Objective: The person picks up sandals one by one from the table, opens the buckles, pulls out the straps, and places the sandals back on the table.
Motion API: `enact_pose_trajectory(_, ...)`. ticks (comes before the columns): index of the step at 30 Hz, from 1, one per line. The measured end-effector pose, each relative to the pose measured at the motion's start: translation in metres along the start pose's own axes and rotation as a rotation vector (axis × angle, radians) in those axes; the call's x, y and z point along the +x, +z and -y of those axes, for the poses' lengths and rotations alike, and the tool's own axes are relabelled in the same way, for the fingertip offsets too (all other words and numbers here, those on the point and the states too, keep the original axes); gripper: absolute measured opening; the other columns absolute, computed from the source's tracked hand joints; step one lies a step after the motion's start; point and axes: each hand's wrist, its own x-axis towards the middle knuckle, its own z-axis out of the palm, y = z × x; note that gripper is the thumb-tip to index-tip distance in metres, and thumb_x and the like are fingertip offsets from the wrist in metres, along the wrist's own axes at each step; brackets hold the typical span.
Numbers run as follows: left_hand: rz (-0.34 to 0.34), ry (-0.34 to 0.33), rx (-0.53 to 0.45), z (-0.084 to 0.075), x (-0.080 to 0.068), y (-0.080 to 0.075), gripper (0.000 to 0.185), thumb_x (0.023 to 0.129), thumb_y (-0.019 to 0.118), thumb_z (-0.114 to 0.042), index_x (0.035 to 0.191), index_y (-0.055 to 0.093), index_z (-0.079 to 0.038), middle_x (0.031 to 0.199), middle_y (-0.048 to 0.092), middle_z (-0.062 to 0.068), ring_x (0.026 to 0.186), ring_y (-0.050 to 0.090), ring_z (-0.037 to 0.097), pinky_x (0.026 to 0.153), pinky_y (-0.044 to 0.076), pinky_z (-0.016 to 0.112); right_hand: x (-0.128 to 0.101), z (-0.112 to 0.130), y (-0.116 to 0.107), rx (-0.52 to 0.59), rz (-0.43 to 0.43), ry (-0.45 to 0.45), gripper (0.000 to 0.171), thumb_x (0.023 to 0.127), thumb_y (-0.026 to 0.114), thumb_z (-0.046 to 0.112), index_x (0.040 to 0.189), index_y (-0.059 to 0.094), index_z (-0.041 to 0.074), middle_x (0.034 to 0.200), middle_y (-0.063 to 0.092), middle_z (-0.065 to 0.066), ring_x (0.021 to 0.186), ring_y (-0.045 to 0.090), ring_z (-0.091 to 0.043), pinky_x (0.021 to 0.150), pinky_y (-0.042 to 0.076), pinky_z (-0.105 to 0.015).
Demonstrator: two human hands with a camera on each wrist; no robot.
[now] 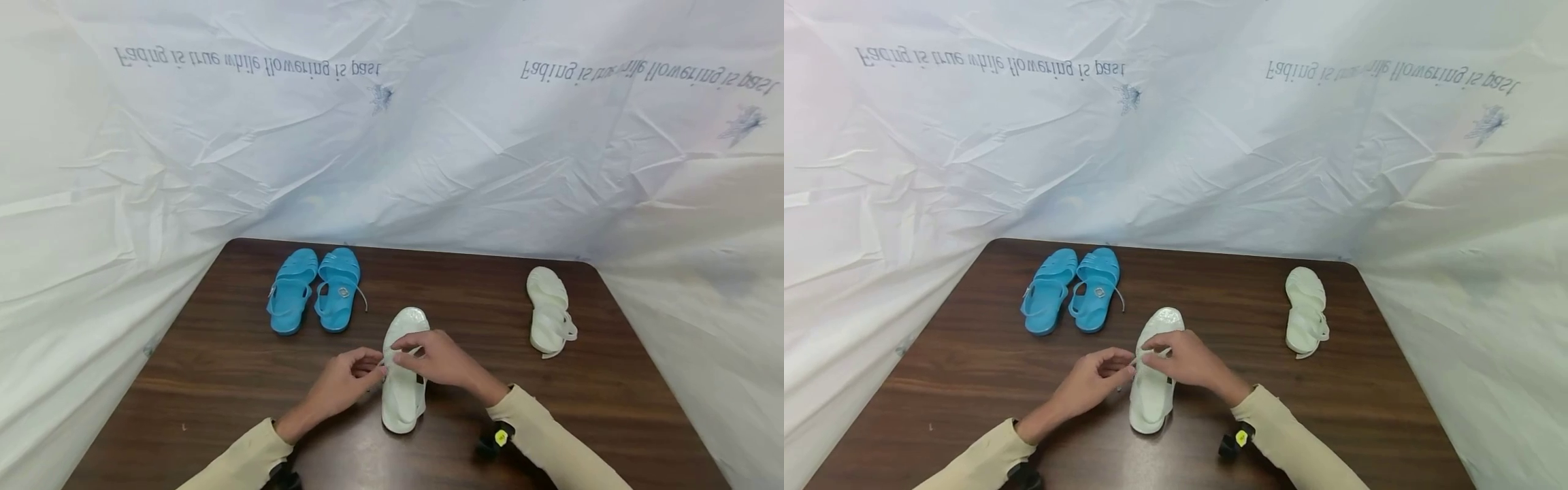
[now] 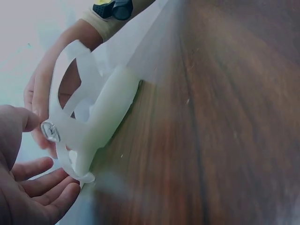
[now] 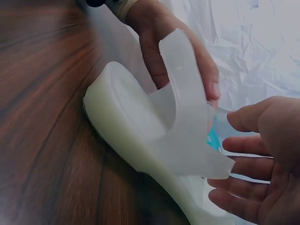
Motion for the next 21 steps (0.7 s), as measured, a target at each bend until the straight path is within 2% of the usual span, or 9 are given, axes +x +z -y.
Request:
enact_pose_trajectory(4, 0.039, 0.009, -0.011, 0.0, 0.001, 0.004, 0.042, 0.098, 0.069, -0.04, 0.127, 0.067, -0.009, 0.109, 0.072, -0.001, 0.096, 0.069, 0.011, 0.081, 0.057, 0.026, -0.014, -0.003, -0.005, -0.012, -0.07, 0.029, 0.024, 0.102, 0.065, 0.032, 0.115, 0.075, 0.014, 0.104, 0.073, 0.007, 0.091, 0.068, -0.009, 0.076, 0.056, -0.027)
enact_pose_trajectory(9, 0.064, 0.0, 0.009, -0.001, 0.001, 0.005, 0.041, 0.096, 0.071, -0.043, 0.121, 0.071, -0.01, 0.102, 0.069, -0.003, 0.09, 0.066, 0.011, 0.076, 0.056, 0.025, -0.031, -0.006, -0.007, -0.006, -0.146, 0.078, 0.018, 0.1, 0.068, 0.03, 0.106, 0.076, 0.015, 0.09, 0.071, 0.012, 0.078, 0.064, -0.005, 0.069, 0.054, -0.026)
enact_pose_trajectory(14, 0.077, -0.001, 0.016, -0.001, -0.001, 0.004, 0.041, 0.097, 0.069, -0.047, 0.119, 0.074, -0.012, 0.111, 0.07, 0.001, 0.095, 0.069, 0.014, 0.076, 0.057, 0.029, -0.042, -0.009, -0.002, 0.021, -0.13, 0.148, 0.018, 0.1, 0.068, 0.037, 0.1, 0.075, 0.021, 0.086, 0.07, 0.012, 0.072, 0.063, -0.006, 0.062, 0.053, -0.026)
enact_pose_trajectory(21, 0.082, 0.006, 0.022, 0.001, -0.003, 0.008, 0.044, 0.098, 0.067, -0.047, 0.122, 0.075, -0.011, 0.118, 0.071, 0.005, 0.098, 0.069, 0.016, 0.077, 0.057, 0.029, -0.051, -0.01, 0.01, 0.083, -0.075, 0.17, 0.027, 0.098, 0.068, 0.043, 0.102, 0.076, 0.018, 0.087, 0.072, 0.01, 0.078, 0.066, -0.005, 0.067, 0.054, -0.025)
